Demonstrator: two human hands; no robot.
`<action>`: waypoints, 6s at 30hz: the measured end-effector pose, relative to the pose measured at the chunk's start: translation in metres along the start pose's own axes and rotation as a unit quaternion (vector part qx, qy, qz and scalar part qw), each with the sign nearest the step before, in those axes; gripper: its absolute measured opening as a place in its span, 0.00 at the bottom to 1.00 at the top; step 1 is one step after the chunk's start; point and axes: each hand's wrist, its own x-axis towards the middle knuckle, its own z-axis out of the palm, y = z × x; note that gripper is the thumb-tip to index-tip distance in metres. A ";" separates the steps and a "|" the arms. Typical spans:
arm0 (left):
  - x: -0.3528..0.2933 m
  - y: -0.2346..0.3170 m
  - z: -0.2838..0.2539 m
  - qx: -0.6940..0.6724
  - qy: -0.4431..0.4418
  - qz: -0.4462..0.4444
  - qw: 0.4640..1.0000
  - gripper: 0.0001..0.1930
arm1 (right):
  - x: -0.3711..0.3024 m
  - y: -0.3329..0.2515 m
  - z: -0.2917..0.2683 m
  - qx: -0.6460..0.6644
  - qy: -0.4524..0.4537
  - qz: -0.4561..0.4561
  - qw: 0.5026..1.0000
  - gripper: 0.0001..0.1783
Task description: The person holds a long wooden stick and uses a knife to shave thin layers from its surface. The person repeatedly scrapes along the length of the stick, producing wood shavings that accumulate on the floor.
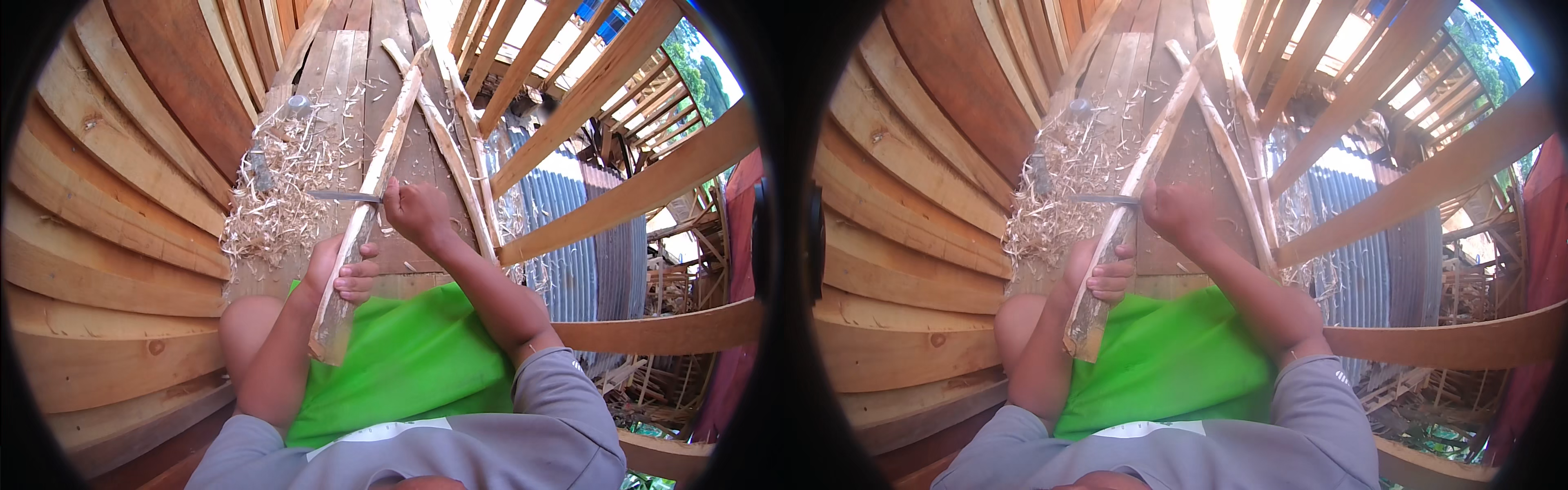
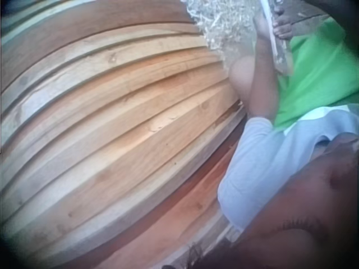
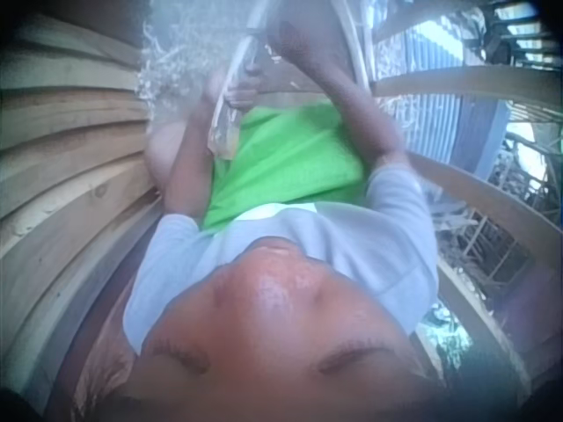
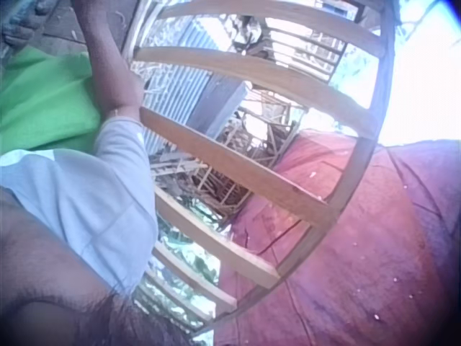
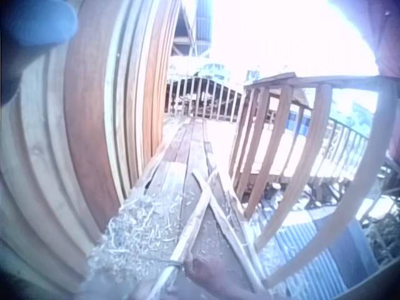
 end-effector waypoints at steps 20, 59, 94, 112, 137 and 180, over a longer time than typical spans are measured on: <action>0.005 -0.012 0.011 0.070 0.088 0.018 0.994 0.18 | 0.044 0.067 0.027 0.071 0.113 0.010 0.991 0.33; 0.000 -0.021 0.021 0.164 0.240 0.052 0.955 0.24 | 0.038 0.041 0.023 0.038 0.035 0.110 0.993 0.36; 0.007 -0.025 0.022 0.203 0.247 0.062 0.945 0.25 | 0.060 0.090 0.032 -0.085 0.202 -0.002 0.976 0.30; 0.011 -0.039 0.044 0.263 0.330 0.103 0.901 0.22 | 0.076 0.180 0.005 0.042 0.145 0.229 0.962 0.37; 0.015 -0.033 0.032 0.279 0.312 0.097 0.903 0.23 | 0.072 0.099 0.035 0.334 -0.073 0.255 0.904 0.31; 0.015 0.004 0.011 0.061 0.155 0.030 0.986 0.17 | 0.021 0.048 -0.017 0.211 -0.282 0.003 0.936 0.21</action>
